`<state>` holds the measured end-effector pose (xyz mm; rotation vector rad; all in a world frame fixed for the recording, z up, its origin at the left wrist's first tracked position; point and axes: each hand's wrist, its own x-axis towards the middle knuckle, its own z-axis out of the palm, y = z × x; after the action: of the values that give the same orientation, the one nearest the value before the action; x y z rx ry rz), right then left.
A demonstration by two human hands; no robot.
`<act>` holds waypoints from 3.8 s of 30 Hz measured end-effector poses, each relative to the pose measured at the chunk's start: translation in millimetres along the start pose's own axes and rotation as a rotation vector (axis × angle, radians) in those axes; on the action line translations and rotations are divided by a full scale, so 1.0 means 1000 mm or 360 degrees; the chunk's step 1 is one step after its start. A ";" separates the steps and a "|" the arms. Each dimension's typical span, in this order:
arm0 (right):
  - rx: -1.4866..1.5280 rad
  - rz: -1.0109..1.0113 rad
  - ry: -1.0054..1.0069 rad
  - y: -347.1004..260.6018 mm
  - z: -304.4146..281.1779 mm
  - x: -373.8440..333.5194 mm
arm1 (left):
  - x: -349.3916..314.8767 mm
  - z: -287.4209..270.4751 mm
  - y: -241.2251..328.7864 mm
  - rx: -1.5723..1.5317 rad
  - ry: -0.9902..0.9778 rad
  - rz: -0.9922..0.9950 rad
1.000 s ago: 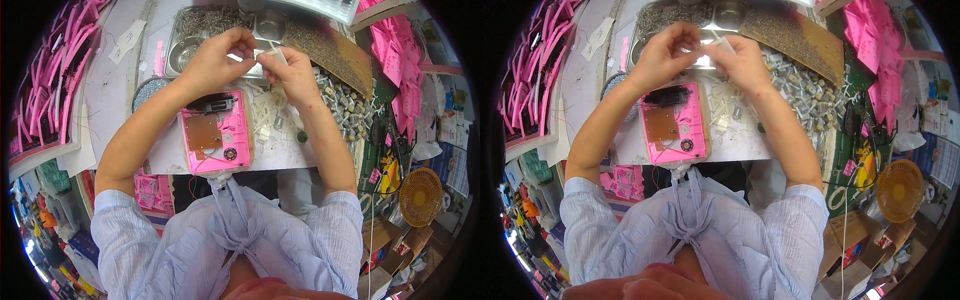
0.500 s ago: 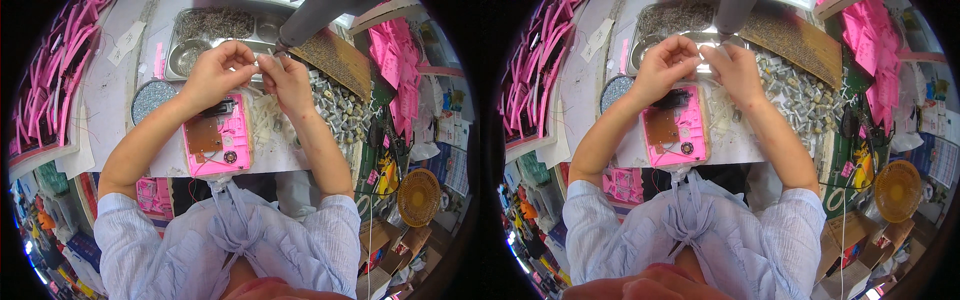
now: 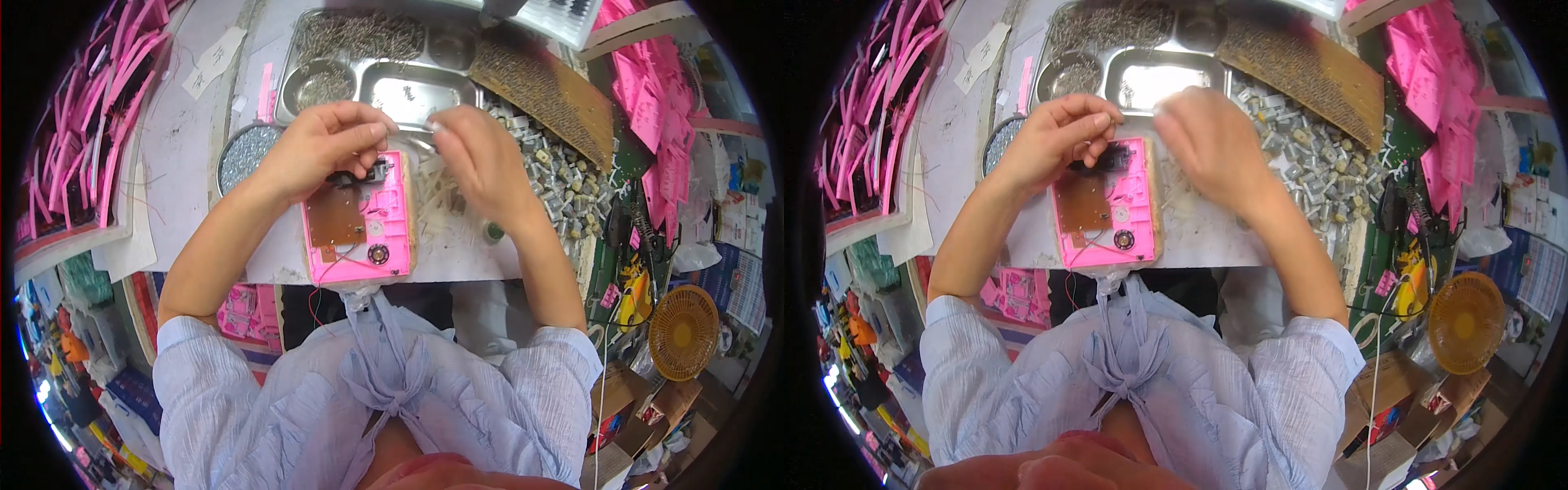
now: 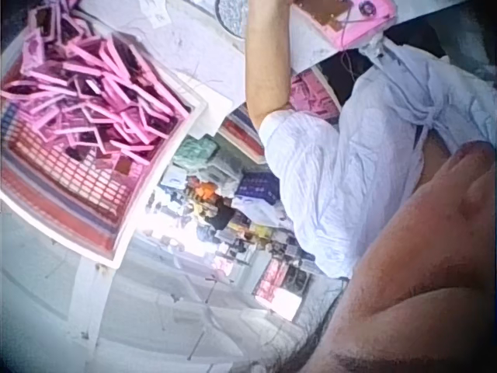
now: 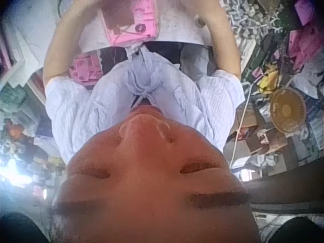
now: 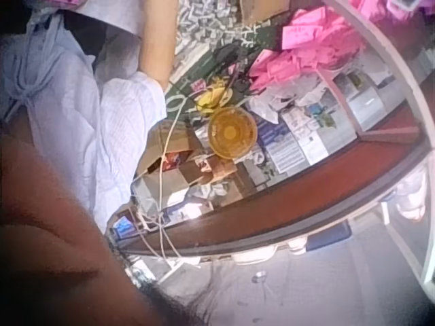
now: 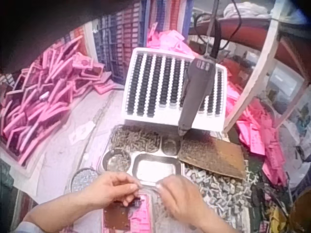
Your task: Assembling electronic components into a pink toy housing, including soldering wires and fastening parts.
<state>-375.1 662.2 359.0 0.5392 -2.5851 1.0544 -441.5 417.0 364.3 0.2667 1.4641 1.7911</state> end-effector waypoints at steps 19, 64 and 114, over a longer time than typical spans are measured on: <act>0.1276 0.0717 -0.0320 -0.049 -0.009 -0.056 | -0.063 0.032 -0.013 0.0227 -0.0071 -0.0155; 0.0524 0.0350 -0.0194 -0.034 0.017 -0.093 | -0.071 0.024 -0.068 0.1414 0.0539 0.0713; -0.1056 0.0473 -0.0274 0.019 -0.065 -0.072 | -0.061 0.052 -0.051 0.1417 0.0266 0.0797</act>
<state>-311.7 737.5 362.8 0.0807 -2.9953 0.1678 -346.6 415.0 353.2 1.0192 2.4141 1.4062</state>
